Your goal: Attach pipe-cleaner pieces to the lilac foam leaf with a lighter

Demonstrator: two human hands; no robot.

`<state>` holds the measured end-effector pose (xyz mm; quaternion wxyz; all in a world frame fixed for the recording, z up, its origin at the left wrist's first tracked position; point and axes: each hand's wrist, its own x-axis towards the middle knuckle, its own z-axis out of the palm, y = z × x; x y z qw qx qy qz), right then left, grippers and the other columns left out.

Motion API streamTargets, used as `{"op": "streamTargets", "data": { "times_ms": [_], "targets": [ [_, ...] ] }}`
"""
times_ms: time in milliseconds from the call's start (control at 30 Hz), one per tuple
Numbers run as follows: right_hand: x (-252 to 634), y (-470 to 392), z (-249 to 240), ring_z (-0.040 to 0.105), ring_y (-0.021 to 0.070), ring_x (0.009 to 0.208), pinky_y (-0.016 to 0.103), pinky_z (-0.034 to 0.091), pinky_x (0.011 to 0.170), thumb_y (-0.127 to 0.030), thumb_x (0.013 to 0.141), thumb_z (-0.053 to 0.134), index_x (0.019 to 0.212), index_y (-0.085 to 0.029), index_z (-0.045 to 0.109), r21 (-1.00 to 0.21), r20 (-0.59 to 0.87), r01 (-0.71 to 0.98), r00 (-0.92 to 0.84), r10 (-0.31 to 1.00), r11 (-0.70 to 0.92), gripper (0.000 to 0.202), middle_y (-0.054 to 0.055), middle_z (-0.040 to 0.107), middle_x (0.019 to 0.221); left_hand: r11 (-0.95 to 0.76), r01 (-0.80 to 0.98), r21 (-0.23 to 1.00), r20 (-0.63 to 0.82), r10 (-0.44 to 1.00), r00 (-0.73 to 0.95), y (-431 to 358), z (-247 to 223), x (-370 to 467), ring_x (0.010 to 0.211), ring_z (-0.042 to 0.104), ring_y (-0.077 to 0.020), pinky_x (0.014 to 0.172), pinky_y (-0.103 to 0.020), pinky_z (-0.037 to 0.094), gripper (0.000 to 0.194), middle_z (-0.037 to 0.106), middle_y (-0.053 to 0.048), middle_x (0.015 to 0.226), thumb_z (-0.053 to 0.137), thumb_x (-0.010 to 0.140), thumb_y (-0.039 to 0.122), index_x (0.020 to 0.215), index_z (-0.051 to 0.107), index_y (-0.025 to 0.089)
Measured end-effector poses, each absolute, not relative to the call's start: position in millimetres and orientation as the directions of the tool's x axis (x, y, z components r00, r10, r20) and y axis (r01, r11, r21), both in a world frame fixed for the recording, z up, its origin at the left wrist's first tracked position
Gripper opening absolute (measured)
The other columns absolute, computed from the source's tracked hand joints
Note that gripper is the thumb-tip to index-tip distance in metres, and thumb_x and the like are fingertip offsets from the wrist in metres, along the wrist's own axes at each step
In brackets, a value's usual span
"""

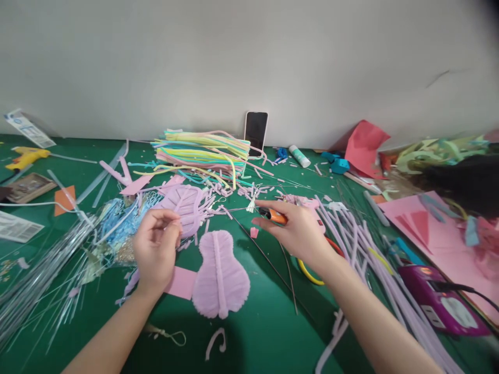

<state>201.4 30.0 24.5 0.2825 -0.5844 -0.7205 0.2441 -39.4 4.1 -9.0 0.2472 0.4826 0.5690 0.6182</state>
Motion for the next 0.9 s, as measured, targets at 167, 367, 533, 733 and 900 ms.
{"op": "streamTargets", "data": {
  "times_ms": [167, 367, 533, 733, 900],
  "targets": [
    [184.6, 59.6, 20.5, 0.055, 0.0160, 0.061, 0.026, 0.035, 0.058, -0.039, 0.077, 0.066, 0.087, -0.026, 0.072, -0.641, 0.037, 0.703, -0.372, 0.927, 0.308, 0.018, -0.002, 0.064, 0.065, -0.306, 0.187, 0.934, 0.357, 0.833, -0.422, 3.9, -7.4, -40.5, 0.044, 0.043, -0.0089, 0.040, -0.024, 0.034, 0.007, 0.050, 0.005, 0.055, 0.055, 0.075, 0.015, 0.076, 0.055, 0.021],
    [174.9, 75.4, 24.6, 0.037, 0.0085, 0.053, 0.023, 0.027, 0.053, -0.039, 0.077, 0.063, 0.061, -0.018, 0.063, -0.758, -0.032, 0.589, -0.464, 0.885, 0.281, 0.027, -0.006, 0.044, 0.053, -0.300, 0.113, 0.947, 0.318, 0.830, -0.458, 7.2, -3.9, -41.0, 0.053, 0.051, -0.0094, 0.043, -0.022, 0.040, 0.022, 0.059, 0.002, 0.073, 0.063, 0.081, 0.030, 0.099, 0.052, 0.024],
    [171.8, 64.0, 34.9, 0.033, 0.0076, 0.053, 0.024, 0.024, 0.050, -0.044, 0.075, 0.064, 0.075, -0.016, 0.069, -0.944, -0.180, 0.329, -0.425, 0.887, -0.034, 0.029, -0.006, 0.041, 0.056, -0.189, 0.157, 0.969, 0.234, 0.907, -0.350, 8.5, -7.1, -37.2, 0.072, 0.059, -0.0137, 0.051, -0.022, 0.046, 0.039, 0.063, -0.004, 0.094, 0.067, 0.079, 0.042, 0.109, 0.053, 0.022],
    [157.8, 51.5, 22.4, 0.017, 0.0058, 0.047, 0.023, 0.013, 0.044, -0.044, 0.073, 0.070, 0.087, -0.018, 0.068, -0.898, -0.256, -0.205, -0.476, 0.841, -0.389, 0.030, -0.010, 0.020, 0.053, 0.030, 0.080, 0.996, -0.034, 0.998, 0.060, -2.3, -5.5, -22.8, 0.082, 0.065, -0.0172, 0.059, -0.022, 0.047, 0.034, 0.070, -0.008, 0.093, 0.061, 0.083, 0.048, 0.099, 0.066, 0.018],
    [145.3, 41.7, 9.7, 0.015, 0.0055, 0.048, 0.020, 0.026, 0.046, -0.043, 0.072, 0.072, 0.089, -0.020, 0.069, -0.773, -0.332, -0.362, -0.467, 0.819, -0.520, 0.029, -0.011, 0.019, 0.053, 0.191, -0.093, 0.977, -0.165, 0.958, 0.234, -9.2, -8.9, -12.3, 0.084, 0.066, -0.0188, 0.060, -0.022, 0.048, 0.034, 0.073, -0.009, 0.092, 0.068, 0.080, 0.041, 0.103, 0.066, 0.017]
  ]
}}
